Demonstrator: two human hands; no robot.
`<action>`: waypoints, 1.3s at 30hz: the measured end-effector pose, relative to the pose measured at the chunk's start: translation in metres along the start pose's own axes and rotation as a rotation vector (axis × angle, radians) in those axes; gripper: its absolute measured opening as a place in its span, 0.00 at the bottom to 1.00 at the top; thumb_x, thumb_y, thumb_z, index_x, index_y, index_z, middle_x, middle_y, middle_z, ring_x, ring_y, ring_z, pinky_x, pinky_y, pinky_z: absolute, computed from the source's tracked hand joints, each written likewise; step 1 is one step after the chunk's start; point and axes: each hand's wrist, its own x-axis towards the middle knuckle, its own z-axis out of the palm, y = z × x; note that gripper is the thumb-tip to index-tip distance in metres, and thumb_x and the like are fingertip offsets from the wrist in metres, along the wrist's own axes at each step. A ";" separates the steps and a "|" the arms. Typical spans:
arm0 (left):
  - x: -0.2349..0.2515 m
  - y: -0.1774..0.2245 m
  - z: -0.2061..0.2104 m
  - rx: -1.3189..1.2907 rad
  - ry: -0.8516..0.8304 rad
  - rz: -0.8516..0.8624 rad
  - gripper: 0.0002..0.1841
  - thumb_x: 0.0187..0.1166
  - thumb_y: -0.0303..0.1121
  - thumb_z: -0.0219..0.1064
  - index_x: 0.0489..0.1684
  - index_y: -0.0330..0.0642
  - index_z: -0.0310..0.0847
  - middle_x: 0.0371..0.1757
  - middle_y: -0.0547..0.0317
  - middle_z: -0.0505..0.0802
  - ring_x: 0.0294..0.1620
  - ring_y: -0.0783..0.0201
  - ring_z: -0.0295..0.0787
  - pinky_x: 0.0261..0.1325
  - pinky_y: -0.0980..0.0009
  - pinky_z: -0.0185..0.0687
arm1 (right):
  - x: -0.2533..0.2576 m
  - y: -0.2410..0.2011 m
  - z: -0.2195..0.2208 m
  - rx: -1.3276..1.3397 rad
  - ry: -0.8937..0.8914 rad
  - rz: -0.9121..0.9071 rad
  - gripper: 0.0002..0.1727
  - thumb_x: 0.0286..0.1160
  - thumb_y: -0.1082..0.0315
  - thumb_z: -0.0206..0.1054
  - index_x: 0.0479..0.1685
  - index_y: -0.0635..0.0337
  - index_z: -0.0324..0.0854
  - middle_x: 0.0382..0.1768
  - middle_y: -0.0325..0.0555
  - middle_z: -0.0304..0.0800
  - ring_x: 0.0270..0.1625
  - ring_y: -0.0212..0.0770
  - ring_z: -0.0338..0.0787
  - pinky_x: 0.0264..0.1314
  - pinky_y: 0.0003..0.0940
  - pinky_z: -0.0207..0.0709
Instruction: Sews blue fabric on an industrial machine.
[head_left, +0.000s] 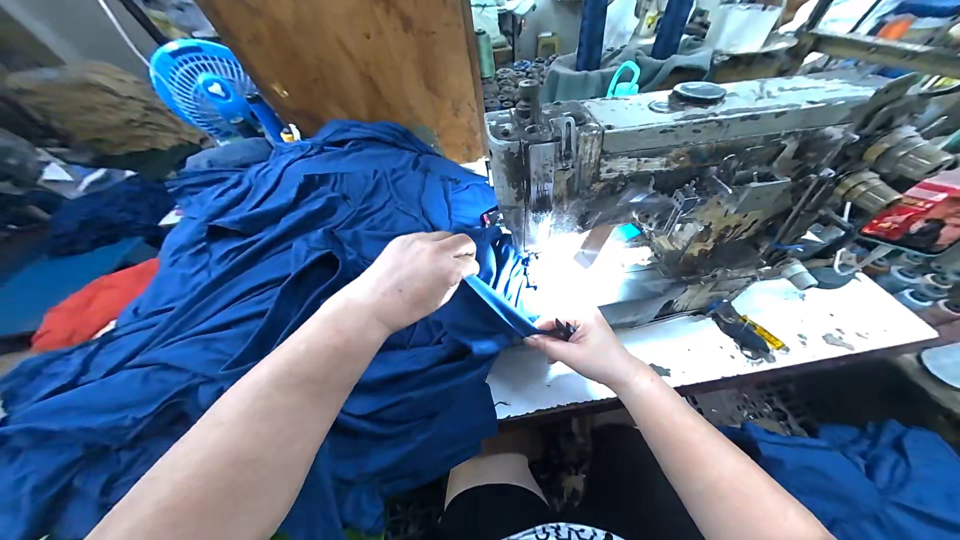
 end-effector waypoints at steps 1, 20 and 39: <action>-0.002 -0.002 0.000 -0.037 0.016 0.008 0.10 0.74 0.25 0.61 0.36 0.40 0.91 0.43 0.53 0.94 0.50 0.50 0.92 0.54 0.48 0.84 | 0.000 0.000 0.000 0.002 0.001 0.003 0.08 0.74 0.65 0.73 0.36 0.61 0.93 0.27 0.34 0.92 0.26 0.19 0.86 0.33 0.18 0.83; 0.008 0.054 -0.030 -0.070 0.019 0.129 0.16 0.81 0.44 0.64 0.23 0.50 0.85 0.20 0.68 0.85 0.26 0.67 0.84 0.43 0.61 0.77 | -0.005 -0.001 -0.003 0.017 -0.003 0.031 0.06 0.72 0.68 0.74 0.37 0.61 0.93 0.29 0.35 0.93 0.28 0.21 0.88 0.35 0.20 0.86; 0.014 0.097 -0.013 -0.064 0.048 0.024 0.18 0.84 0.41 0.59 0.22 0.45 0.83 0.18 0.62 0.85 0.23 0.62 0.85 0.44 0.57 0.78 | -0.019 -0.001 0.003 0.077 0.031 -0.090 0.06 0.74 0.74 0.71 0.41 0.65 0.92 0.37 0.39 0.94 0.30 0.21 0.89 0.34 0.18 0.87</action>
